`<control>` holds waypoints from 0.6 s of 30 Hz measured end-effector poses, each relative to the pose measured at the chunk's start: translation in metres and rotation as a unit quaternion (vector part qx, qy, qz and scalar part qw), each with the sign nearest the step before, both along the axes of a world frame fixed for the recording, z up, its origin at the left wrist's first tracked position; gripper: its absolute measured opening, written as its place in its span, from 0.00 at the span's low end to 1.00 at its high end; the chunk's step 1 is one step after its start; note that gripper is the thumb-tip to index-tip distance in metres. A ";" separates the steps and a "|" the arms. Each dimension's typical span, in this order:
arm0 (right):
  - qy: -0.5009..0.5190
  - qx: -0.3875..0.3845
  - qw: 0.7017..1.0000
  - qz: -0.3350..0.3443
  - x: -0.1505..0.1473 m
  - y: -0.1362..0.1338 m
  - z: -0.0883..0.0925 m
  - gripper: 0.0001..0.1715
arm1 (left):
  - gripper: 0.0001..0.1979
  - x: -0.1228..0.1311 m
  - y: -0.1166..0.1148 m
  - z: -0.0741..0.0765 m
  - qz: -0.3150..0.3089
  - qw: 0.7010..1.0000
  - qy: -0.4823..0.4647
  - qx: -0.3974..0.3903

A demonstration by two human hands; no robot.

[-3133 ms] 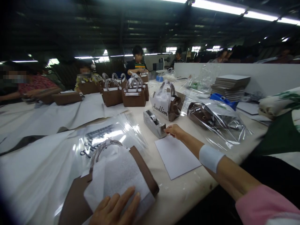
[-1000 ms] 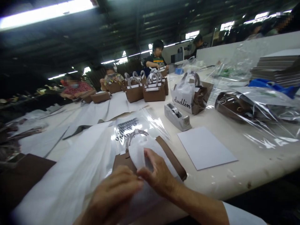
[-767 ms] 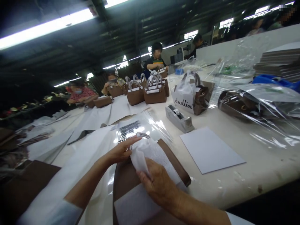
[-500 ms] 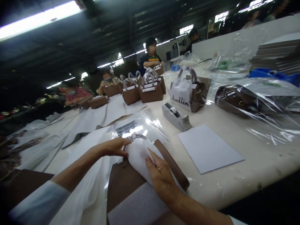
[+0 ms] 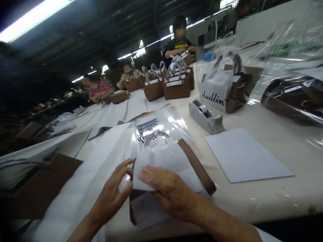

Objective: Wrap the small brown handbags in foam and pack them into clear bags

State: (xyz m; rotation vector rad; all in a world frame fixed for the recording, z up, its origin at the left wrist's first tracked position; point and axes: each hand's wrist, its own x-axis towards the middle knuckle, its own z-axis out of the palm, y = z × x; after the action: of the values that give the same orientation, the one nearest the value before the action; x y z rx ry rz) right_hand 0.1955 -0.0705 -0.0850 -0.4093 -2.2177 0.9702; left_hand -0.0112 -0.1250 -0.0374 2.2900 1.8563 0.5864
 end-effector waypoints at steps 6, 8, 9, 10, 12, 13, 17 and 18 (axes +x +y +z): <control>0.018 -0.017 1.000 0.019 0.005 -0.003 0.004 0.25 | 0.08 0.023 -0.050 -0.016 -0.032 0.999 -0.005 -0.033; 0.014 -0.013 0.999 0.041 0.008 -0.005 0.006 0.26 | 0.09 0.026 -0.041 -0.017 -0.030 0.998 -0.051 -0.036; 0.008 -0.003 0.998 0.056 0.009 -0.005 0.007 0.26 | 0.10 0.028 -0.036 -0.018 -0.018 0.996 -0.075 -0.041; 0.002 0.015 0.997 0.075 0.010 -0.006 0.006 0.27 | 0.12 0.028 -0.031 -0.020 -0.003 0.994 -0.098 -0.047; -0.006 0.073 0.991 0.109 0.010 -0.006 0.004 0.28 | 0.16 0.030 -0.026 -0.024 0.031 0.988 -0.140 -0.060; -0.011 0.109 0.987 0.118 0.010 -0.006 0.002 0.28 | 0.17 0.030 -0.025 -0.026 0.049 0.984 -0.159 -0.063; -0.056 0.257 0.957 0.120 0.006 -0.006 -0.003 0.28 | 0.06 0.032 -0.027 -0.037 0.125 0.959 -0.247 -0.062; -0.072 0.286 0.948 0.121 0.005 -0.006 -0.003 0.27 | 0.03 0.032 -0.027 -0.039 0.136 0.952 -0.268 -0.062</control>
State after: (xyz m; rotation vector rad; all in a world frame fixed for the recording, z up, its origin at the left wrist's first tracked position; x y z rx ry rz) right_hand 0.2001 -0.0769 -0.0883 0.0636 -2.5931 0.3762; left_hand 0.0207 -0.1521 -0.0759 1.5881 1.8611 0.9788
